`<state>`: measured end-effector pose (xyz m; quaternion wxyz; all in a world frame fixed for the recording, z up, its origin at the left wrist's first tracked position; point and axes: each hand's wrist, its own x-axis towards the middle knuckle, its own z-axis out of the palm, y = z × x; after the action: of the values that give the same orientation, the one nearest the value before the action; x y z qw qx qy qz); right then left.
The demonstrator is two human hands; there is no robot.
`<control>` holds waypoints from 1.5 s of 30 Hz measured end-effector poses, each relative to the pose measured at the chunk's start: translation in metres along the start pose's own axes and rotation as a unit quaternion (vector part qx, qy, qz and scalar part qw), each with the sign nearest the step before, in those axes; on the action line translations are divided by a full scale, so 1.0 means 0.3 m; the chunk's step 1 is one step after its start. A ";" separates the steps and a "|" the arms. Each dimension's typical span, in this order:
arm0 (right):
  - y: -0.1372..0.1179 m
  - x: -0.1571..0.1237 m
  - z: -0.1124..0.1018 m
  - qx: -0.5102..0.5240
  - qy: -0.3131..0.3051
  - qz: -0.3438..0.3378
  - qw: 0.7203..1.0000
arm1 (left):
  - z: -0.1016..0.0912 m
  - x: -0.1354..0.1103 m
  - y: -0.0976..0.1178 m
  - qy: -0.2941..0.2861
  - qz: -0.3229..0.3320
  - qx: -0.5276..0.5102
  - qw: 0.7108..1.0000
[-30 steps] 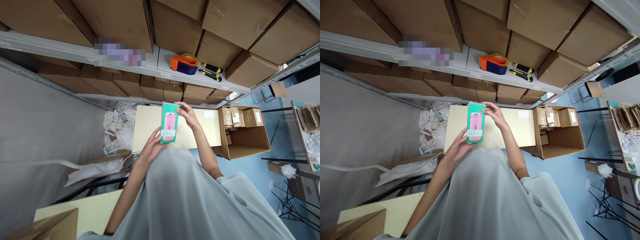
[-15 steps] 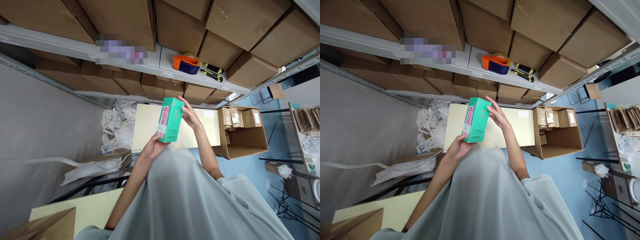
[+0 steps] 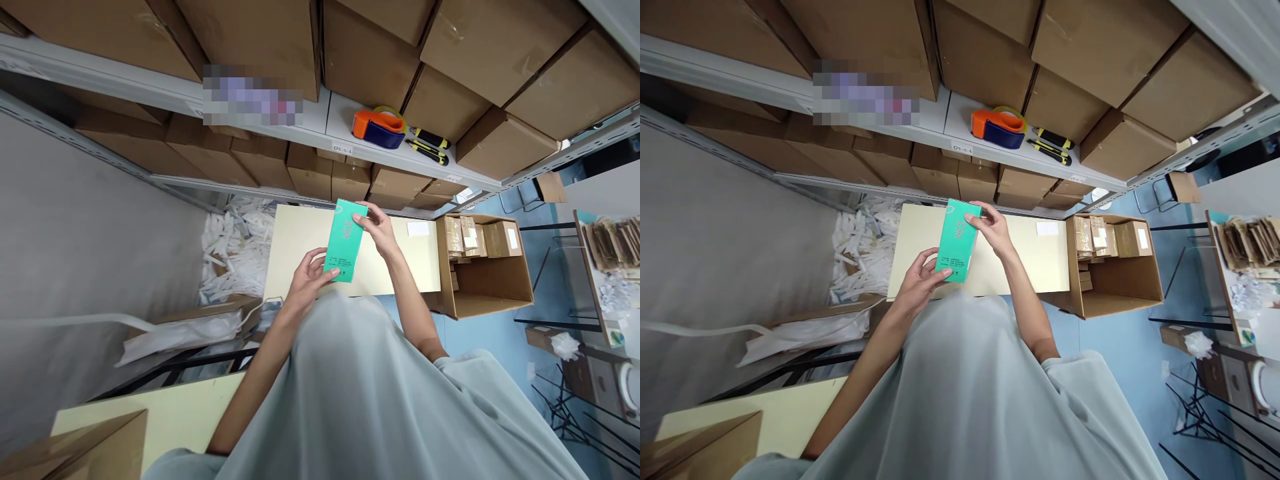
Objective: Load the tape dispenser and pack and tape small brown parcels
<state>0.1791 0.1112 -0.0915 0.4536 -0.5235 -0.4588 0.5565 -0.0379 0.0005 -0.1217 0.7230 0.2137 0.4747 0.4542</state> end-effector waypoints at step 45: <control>-0.008 -0.027 0.034 0.027 0.024 -0.007 0.999 | -0.030 -0.064 0.048 -0.067 -0.058 -0.021 0.996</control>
<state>0.1693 0.1033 -0.0874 0.4820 -0.5210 -0.4367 0.5527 -0.0550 -0.0099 -0.1058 0.7825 0.2007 0.4275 0.4057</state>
